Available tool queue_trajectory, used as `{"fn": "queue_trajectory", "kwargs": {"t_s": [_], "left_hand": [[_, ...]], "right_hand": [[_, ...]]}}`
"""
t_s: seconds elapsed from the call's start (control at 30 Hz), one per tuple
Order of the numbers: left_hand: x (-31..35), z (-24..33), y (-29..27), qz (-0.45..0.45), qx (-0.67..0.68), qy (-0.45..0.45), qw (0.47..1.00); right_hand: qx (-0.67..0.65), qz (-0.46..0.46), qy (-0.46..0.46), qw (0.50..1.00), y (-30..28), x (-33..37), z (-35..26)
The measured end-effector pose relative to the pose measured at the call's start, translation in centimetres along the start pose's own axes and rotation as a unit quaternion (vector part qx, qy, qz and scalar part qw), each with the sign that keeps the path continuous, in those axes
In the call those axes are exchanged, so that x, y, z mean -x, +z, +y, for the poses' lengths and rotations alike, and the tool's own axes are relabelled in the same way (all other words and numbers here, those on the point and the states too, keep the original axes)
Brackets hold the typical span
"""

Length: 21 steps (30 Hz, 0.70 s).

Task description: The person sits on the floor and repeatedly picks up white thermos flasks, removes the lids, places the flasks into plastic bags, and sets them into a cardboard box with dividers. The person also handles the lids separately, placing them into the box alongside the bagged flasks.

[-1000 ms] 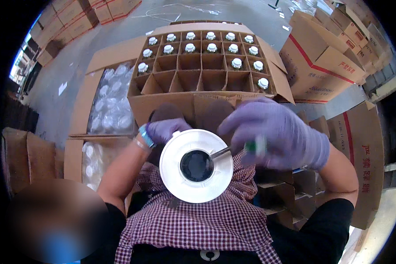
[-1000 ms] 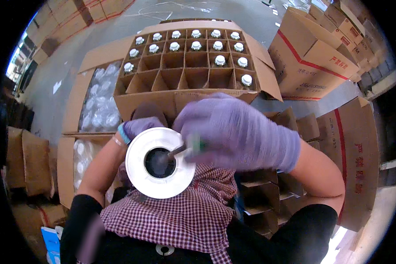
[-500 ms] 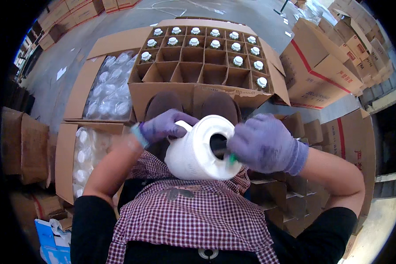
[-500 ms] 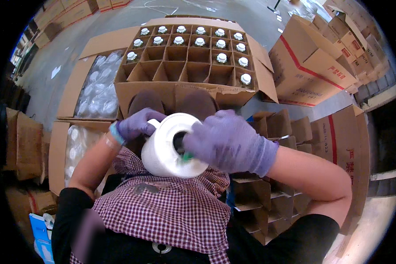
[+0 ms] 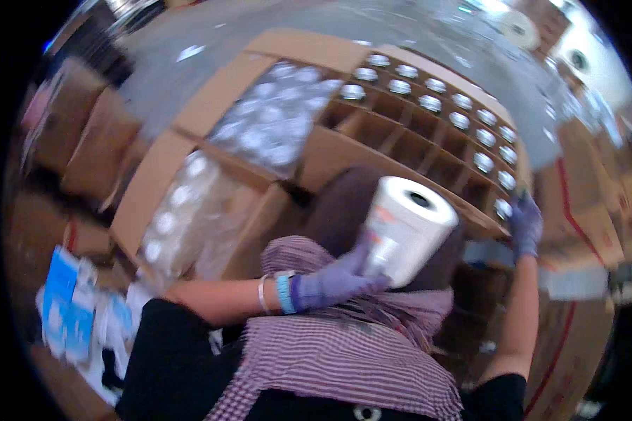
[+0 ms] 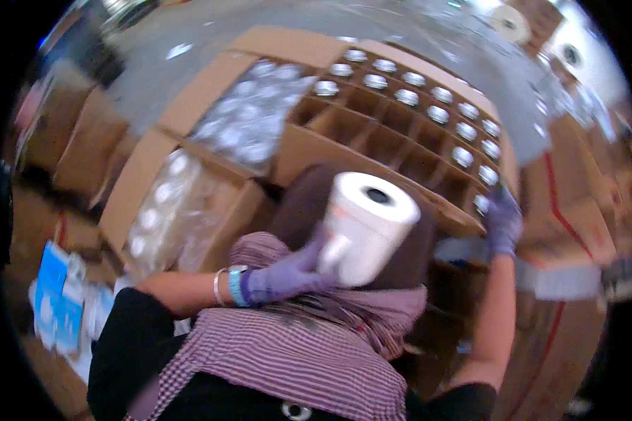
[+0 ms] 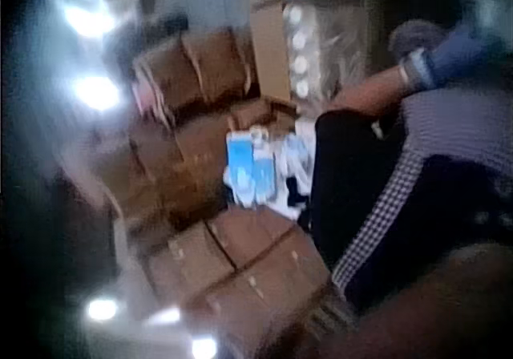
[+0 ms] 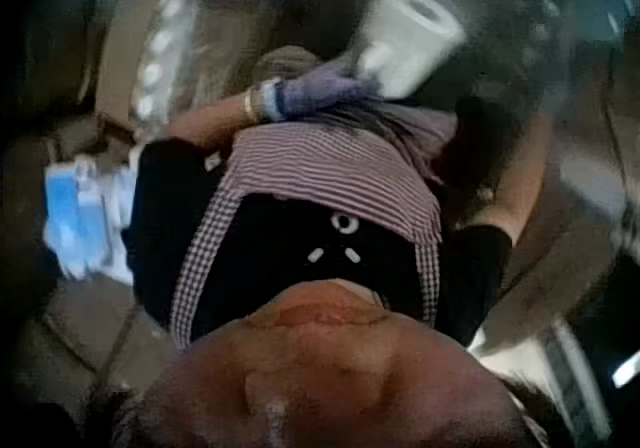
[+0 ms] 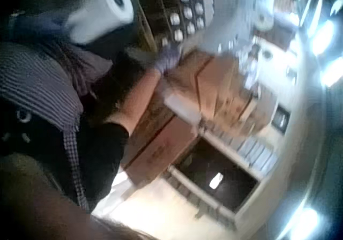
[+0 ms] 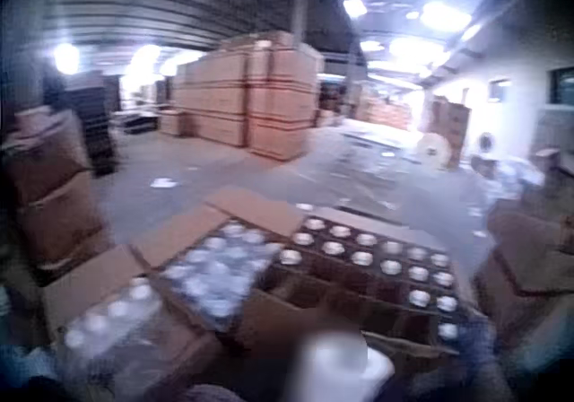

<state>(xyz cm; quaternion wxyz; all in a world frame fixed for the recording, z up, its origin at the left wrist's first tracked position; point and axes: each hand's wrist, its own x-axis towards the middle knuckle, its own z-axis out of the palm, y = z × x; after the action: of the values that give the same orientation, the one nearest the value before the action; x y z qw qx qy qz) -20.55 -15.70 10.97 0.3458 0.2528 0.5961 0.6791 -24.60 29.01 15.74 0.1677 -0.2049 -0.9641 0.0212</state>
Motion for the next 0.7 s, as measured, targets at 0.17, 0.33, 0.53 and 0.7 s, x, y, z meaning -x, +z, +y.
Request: {"fn": "queue_trajectory", "kwargs": {"t_s": [0.17, 0.33, 0.53, 0.7], "left_hand": [[2.2, 0.7, -10.9, -0.048, -0.015, -0.036, 0.998], [12.9, -20.2, -32.9, 0.618, -0.189, -0.118, 0.754], [13.3, -19.3, -41.4, 0.387, -0.583, -0.514, 0.497], [21.0, -19.2, -50.0, 0.343, -0.539, -0.297, 0.71]], "right_hand": [[0.218, -0.178, 0.054, 0.958, 9.0, -0.3, 9.3], [0.073, -0.157, 0.101, 0.98, 11.0, 0.0, 6.3], [0.089, -0.104, 0.053, 0.989, 9.0, 1.9, 7.0], [-0.019, -0.049, -0.006, 0.999, 9.9, -0.6, 6.8]]}}
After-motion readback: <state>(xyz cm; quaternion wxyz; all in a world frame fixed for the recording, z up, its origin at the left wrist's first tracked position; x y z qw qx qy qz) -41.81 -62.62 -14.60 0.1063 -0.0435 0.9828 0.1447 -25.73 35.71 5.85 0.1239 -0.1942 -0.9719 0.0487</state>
